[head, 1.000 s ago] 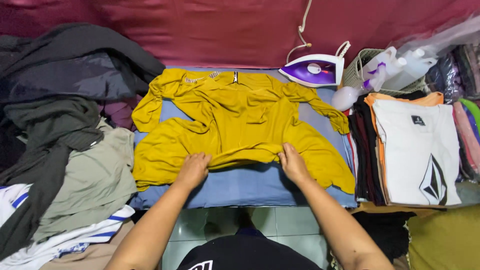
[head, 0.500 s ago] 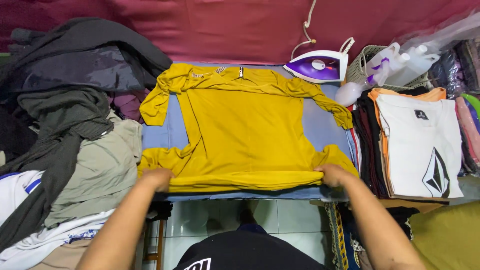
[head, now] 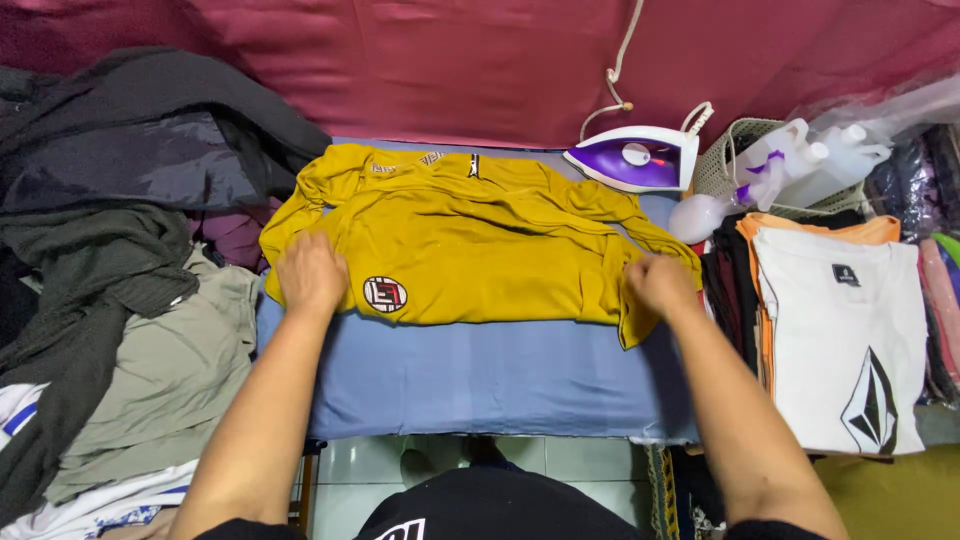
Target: Ironing a yellow shirt on an ironing board.
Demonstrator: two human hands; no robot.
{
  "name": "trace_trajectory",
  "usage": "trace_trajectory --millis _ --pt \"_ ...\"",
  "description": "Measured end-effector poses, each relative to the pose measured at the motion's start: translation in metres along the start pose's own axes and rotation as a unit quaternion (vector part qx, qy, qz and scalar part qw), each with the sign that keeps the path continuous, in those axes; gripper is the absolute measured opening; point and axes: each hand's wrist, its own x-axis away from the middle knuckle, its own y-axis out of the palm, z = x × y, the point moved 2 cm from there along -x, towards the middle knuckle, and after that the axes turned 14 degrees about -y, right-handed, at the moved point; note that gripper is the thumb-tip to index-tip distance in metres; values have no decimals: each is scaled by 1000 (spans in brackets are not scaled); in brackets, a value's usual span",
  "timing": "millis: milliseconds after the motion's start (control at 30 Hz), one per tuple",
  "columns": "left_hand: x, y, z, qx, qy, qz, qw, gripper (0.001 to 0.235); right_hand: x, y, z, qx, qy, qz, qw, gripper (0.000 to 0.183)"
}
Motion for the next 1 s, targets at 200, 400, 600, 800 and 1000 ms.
trace_trajectory --millis 200,400,600,800,1000 --pt "15 76 -40 -57 -211 -345 913 77 47 67 -9 -387 155 -306 856 58" --pt "5 62 -41 89 -261 -234 932 105 22 38 2 -25 22 -18 999 79" --pt "-27 111 -87 248 -251 -18 936 55 -9 110 97 -429 220 -4 876 45" --pt "-16 60 -79 359 -336 -128 861 32 14 41 -8 -276 278 -150 908 56" --pt "-54 87 -108 317 -169 121 926 24 21 86 9 -633 258 115 720 30"
